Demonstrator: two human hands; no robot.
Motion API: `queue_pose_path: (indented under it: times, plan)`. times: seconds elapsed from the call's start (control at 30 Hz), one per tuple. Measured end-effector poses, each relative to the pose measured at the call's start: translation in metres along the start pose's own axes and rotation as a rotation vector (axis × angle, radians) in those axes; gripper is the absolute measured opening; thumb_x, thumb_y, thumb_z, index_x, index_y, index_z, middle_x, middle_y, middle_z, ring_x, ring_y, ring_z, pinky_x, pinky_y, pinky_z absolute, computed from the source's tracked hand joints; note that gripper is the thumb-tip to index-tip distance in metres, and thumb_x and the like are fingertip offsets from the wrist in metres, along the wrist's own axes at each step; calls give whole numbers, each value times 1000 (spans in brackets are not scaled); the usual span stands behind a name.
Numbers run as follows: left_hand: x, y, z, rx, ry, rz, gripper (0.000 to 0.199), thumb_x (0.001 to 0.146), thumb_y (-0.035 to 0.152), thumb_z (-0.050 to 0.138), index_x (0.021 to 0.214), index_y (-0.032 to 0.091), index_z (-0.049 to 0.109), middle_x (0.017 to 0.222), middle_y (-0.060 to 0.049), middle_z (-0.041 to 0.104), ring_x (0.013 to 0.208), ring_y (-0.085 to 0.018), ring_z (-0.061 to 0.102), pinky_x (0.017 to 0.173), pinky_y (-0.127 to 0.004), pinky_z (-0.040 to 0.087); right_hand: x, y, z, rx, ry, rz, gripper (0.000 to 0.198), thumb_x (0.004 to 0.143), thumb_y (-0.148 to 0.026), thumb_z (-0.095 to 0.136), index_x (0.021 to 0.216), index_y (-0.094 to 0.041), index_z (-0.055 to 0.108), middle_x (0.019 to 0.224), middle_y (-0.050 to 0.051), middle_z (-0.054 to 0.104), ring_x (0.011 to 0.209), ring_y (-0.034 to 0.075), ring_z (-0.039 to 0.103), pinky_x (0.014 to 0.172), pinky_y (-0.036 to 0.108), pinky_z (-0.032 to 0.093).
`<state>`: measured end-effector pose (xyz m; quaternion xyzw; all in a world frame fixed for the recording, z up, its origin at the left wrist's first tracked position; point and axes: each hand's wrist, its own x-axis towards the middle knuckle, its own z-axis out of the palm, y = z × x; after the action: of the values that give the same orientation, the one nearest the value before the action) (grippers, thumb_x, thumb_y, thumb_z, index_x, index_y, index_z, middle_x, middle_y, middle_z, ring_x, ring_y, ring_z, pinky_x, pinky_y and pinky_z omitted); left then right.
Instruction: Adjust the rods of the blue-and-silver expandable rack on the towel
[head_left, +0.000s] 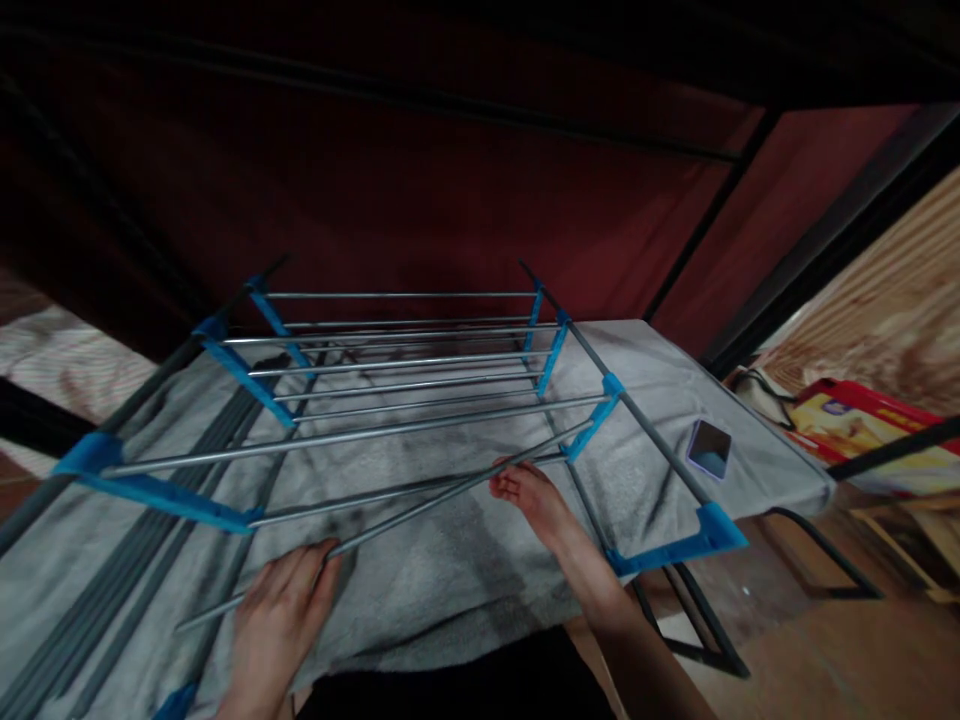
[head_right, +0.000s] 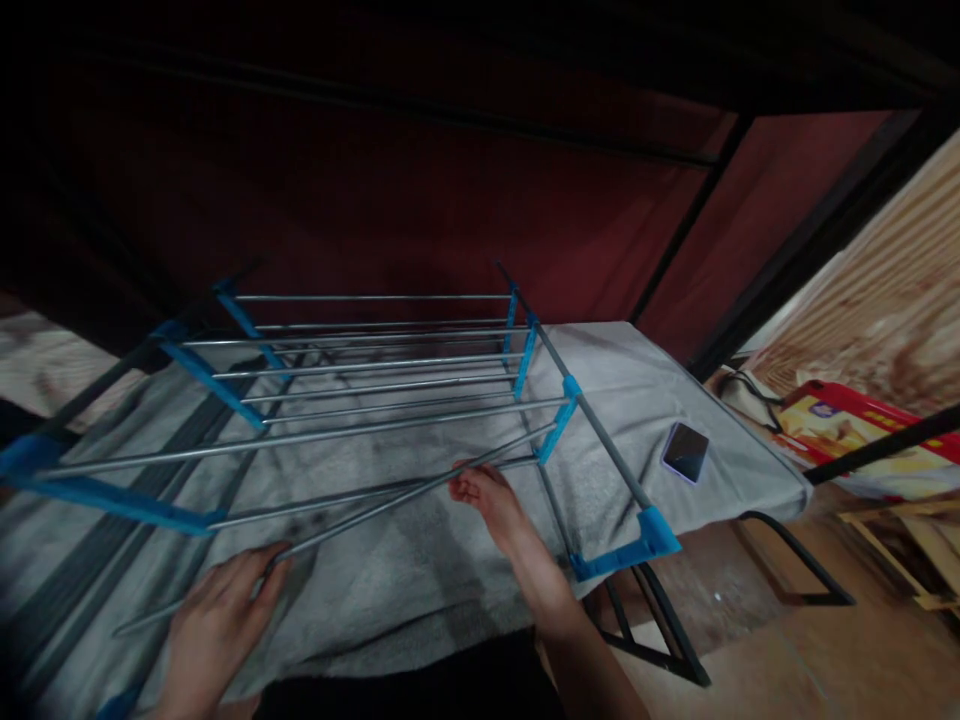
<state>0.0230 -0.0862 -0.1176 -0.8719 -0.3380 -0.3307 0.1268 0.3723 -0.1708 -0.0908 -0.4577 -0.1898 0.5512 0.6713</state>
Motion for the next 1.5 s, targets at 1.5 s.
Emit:
queue_pose_path:
  times: [1.5]
  plan:
    - [49, -69, 0, -575, 861, -1165, 30, 91, 46, 61, 107, 21, 60, 115, -11, 64, 115, -27, 59, 109, -46, 44, 50, -19, 5, -1812, -175, -1352, 47, 97, -9, 44, 140, -22, 59, 94, 5, 72, 91, 24, 65, 102, 44, 43]
